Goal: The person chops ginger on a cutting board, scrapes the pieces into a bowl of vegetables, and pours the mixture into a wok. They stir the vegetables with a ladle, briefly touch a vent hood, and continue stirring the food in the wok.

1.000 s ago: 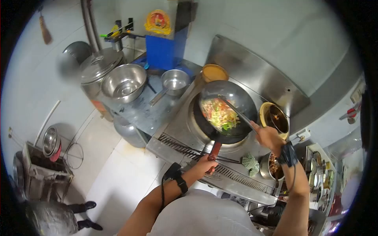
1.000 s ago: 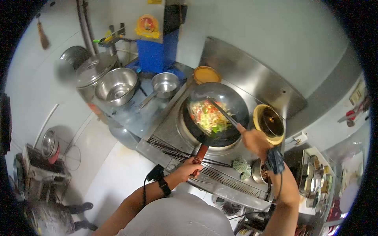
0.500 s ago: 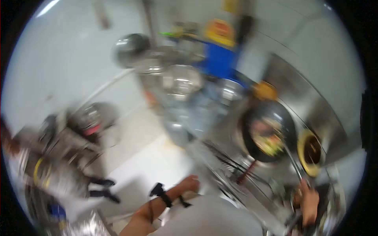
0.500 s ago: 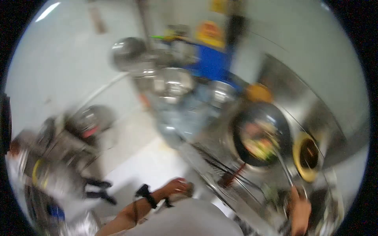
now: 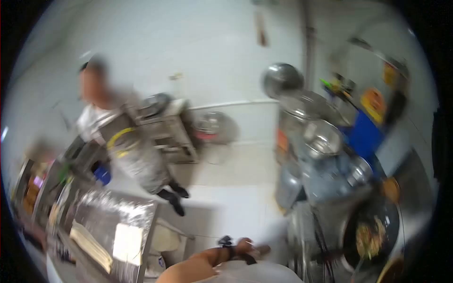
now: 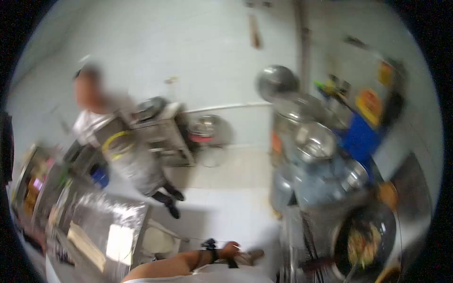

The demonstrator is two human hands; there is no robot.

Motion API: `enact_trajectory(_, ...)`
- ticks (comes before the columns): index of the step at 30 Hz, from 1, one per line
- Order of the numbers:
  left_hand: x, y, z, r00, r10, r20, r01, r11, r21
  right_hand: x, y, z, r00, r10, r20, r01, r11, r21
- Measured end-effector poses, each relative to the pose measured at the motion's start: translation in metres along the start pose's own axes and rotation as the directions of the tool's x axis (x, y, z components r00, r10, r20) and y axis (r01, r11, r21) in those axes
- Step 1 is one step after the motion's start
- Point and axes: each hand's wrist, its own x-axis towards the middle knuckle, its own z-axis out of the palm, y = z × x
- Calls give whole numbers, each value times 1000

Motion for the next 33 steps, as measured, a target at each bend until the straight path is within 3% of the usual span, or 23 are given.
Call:
enact_trajectory(1, -14, -35, 1, 944, 320, 78, -328, 890, 318, 9, -10, -5, 995, -71, -72, 78, 992, 100)
enact_trajectory(2, -24, -70, 2, 782, 605, 148, -562, 583, 587, 10, -13, -5, 978, -151, -147, 176, 968, 178)
enact_trajectory(3, -15, -197, 61, 947, 256, 192, -318, 818, 480, 6, -23, -9, 964, -187, -190, 225, 952, 205)
enact_trajectory(4, -21, -170, 46, 989, 28, 144, -64, 966, 249, -6, -28, -17, 941, -215, -262, 267, 947, 181)
enact_trajectory(5, -31, -130, 24, 973, -215, 85, 223, 970, -92, -11, -50, -55, 981, 133, 144, -180, 906, 384)
enact_trajectory(6, -44, -55, -9, 901, -432, 24, 408, 828, -384, -18, -46, -58, 997, 70, 32, -77, 928, 364)
enact_trajectory(7, -43, -10, -13, 546, -838, 6, 691, 447, -568, -36, -43, -69, 989, 143, 40, -148, 928, 343)
enact_trajectory(8, -50, -91, 9, 568, -823, -7, 604, 423, -676, -45, -44, -81, 989, 140, 48, -147, 924, 352)
enact_trajectory(10, -34, -108, 5, 586, -810, -6, 641, 468, -608, -75, -41, -94, 994, 109, 11, -105, 915, 389)
enact_trajectory(12, -12, -53, -12, 690, -722, 49, 678, 622, -391, -93, -44, -119, 991, 135, 18, -132, 918, 374)
enact_trajectory(13, 6, -38, -4, 725, -688, -32, 563, 619, -547, -100, -46, -129, 987, 158, 32, -159, 920, 359)
enact_trajectory(19, 86, 108, 29, 894, -427, 133, 426, 722, -545, -77, -31, -116, 974, 179, 141, -213, 931, 295)
enact_trajectory(22, 86, 128, 42, 932, -314, 183, 363, 785, -502, -82, -36, -120, 993, 71, -97, -42, 961, 274)
enact_trajectory(23, 95, 99, 63, 944, -218, 246, 316, 805, -502, -85, -53, -140, 960, 254, 114, -279, 890, 361)
enact_trajectory(24, 106, 37, 102, 942, -91, 322, 282, 734, -618, -90, -45, -132, 995, 98, -27, -83, 933, 350)
enact_trajectory(25, 120, -32, 138, 919, 14, 393, 342, 466, -816, -92, -33, -115, 998, 55, -9, -48, 933, 358)
enact_trajectory(26, 141, -100, 168, 866, 87, 493, 498, -50, -866, -74, -33, -99, 999, -25, 38, 5, 888, 461)
enact_trajectory(27, 89, 13, 92, 900, -187, 393, 419, 126, -899, -55, -33, -83, 991, -105, 85, 39, 826, 563)
enact_trajectory(28, 78, 0, 65, 916, -231, 328, 362, 125, -924, -46, -53, -87, 984, -165, 68, 103, 839, 534)
enact_trajectory(30, 79, 6, 84, 979, -143, 146, 197, 474, -858, -59, -56, -117, 991, -133, 26, 112, 914, 390)
enact_trajectory(31, 60, 87, 43, 925, -363, 108, 360, 752, -552, -73, -44, -135, 998, -68, 11, 62, 953, 295)
enact_trajectory(32, 66, 62, 41, 951, -256, 175, 306, 864, -399, -71, -23, -133, 989, -140, -45, 147, 959, 244)
enact_trajectory(33, 70, 45, 55, 932, -303, 199, 362, 816, -450, -73, -4, -120, 979, -183, -93, 198, 964, 177)
